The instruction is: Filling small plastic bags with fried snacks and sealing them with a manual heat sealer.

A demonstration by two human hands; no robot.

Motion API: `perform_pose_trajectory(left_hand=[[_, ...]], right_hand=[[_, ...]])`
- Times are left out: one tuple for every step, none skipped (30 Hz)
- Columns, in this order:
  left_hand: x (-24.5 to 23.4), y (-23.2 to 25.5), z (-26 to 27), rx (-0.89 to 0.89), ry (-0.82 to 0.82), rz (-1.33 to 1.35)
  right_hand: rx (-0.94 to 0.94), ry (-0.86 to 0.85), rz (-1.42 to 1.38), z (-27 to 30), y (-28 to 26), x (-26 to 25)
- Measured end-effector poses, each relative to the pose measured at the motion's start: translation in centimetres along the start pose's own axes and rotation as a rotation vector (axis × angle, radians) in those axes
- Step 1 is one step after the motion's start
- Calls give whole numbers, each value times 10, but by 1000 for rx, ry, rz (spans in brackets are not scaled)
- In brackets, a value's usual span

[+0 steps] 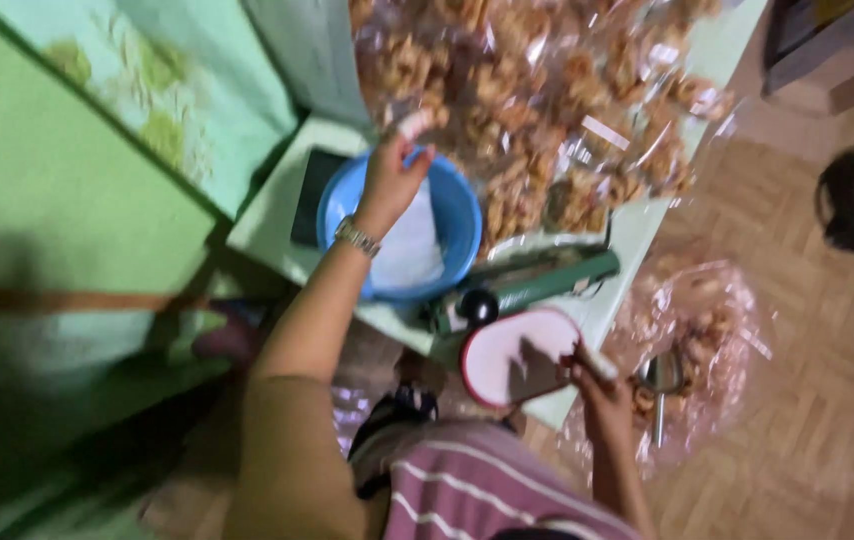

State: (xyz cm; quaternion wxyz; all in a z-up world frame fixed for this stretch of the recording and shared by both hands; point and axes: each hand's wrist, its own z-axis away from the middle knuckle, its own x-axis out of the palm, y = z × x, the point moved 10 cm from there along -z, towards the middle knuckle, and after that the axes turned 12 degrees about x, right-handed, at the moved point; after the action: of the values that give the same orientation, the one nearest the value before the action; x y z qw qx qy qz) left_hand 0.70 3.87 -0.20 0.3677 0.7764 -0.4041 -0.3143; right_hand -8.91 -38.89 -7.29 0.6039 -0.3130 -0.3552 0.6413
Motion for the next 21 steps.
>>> perform_pose_trajectory(left_hand=[[1,-22,35,-23,-5,-3],[19,-49,73,-97,-239,-212],[32,-78,116,-169,-478,-418],[29,-65,130,-176,-476,-423],[38,-48,147,-75,-661,-590],[47,-34,162,37,-841,-757],[43,-11,156,36,-836,-765],[39,6,154,-73,-835,-673],[36,23,154,-179,-831,-579],[36,28,155,-183,-827,-581],[37,30,160,-257,-838,-513],[39,32,165,-328,-850,-444],[40,22,167,-328,-848,-446],[40,13,170,-307,-846,-488],[40,4,173,-286,-843,-529],[39,-5,175,-287,-846,-531],[31,-8,166,-259,-695,-463],[22,-11,157,-227,-543,-395],[19,-2,149,-224,-545,-397],[2,14,132,-185,-346,-326],[-15,30,118,-144,-149,-253]], right_hand=[[23,1,5,4,0,4],[-49,-35,16,7,-11,13],[-120,-71,27,12,-21,22],[-115,-79,28,15,-23,25],[-102,-114,30,18,-24,31],[-97,-149,32,20,-29,38],[-101,-158,32,20,-29,41],[-97,-167,42,22,-28,44],[-93,-176,53,23,-27,46],[-92,-180,56,25,-26,48],[-92,-184,57,26,-25,49],[-92,-186,56,28,-25,50],[-92,-188,56,26,-23,49],[-99,-193,60,26,-20,47],[-105,-199,64,26,-17,45],[-103,-199,61,28,-16,43],[-102,-199,63,29,-15,41],[-103,-200,64,30,-16,39],[-105,-200,61,32,-17,39],[-106,-208,60,35,-18,38],[-107,-216,60,37,-19,38]])
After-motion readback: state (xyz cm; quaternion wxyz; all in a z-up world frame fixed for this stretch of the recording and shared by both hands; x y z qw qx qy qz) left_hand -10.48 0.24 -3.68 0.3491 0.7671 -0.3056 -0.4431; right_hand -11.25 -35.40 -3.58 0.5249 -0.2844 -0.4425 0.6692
